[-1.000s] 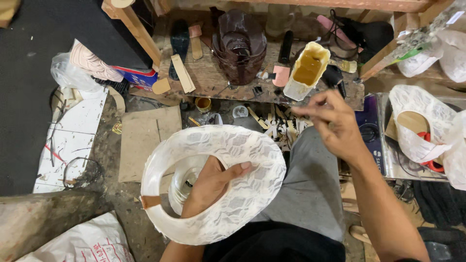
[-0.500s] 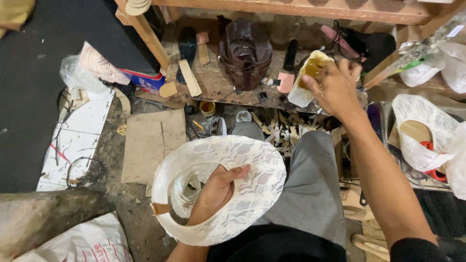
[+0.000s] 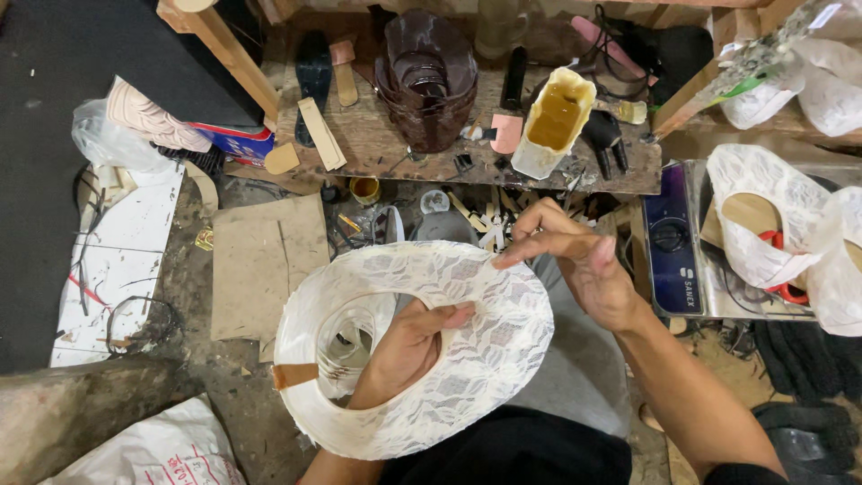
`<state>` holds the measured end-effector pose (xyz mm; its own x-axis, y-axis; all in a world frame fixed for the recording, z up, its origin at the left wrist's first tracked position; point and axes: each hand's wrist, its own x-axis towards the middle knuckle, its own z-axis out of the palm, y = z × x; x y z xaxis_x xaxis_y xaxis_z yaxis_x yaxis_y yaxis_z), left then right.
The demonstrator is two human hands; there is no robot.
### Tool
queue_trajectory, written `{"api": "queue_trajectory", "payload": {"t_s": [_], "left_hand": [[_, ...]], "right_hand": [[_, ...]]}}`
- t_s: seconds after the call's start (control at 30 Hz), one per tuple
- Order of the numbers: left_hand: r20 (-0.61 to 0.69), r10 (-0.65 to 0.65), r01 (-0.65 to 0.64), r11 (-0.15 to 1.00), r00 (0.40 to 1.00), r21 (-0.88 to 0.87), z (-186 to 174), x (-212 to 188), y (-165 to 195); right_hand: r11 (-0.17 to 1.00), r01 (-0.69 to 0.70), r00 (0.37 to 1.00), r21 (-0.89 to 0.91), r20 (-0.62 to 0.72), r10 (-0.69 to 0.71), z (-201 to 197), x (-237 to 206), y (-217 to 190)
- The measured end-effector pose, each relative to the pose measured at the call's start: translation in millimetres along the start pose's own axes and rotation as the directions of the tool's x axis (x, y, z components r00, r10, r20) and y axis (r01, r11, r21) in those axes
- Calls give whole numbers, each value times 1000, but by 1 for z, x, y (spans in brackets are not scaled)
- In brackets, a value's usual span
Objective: The person sits on the floor of a shoe workshop and applies glue by hand from a container to the edges of white lace shoe upper pieces, pinching and folding the fabric edges as they work. They finish each upper and set it with a stack of completed pieces, at one point reaching to place a piece among others on the floor.
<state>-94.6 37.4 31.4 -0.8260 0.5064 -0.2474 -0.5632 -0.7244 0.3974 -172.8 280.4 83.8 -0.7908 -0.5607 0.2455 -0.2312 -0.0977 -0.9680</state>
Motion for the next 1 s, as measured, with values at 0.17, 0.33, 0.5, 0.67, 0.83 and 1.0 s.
{"api": "queue_trajectory", "payload": {"t_s": [0.17,0.33,0.5,0.67,0.83,1.0], "left_hand": [[37,82,-81,996,996,-38,-1,-8,-3],[-2,53,-53,997,999,-52,6,-14,-5],[-20,34,-35,998,999,-44,6,-15,-8],[-22,123,-124,991,992,-51,-1,-16,-7],[-62,159,-163,984,985,-76,4,-15,-9],[-86,202,-208,976,976,-70,10,-13,-5]], "right_hand": [[999,24,999,-42,-44,-25,-8,-11,1],[991,42,997,-127,-58,-49,-3,-16,0],[981,59,998,-182,-17,-63,3,-15,-1],[984,67,992,-166,-95,-83,1,-21,-4],[929,89,989,-360,-79,-126,4,-22,1],[833,200,961,-515,-63,-270,-1,-17,2]]}}
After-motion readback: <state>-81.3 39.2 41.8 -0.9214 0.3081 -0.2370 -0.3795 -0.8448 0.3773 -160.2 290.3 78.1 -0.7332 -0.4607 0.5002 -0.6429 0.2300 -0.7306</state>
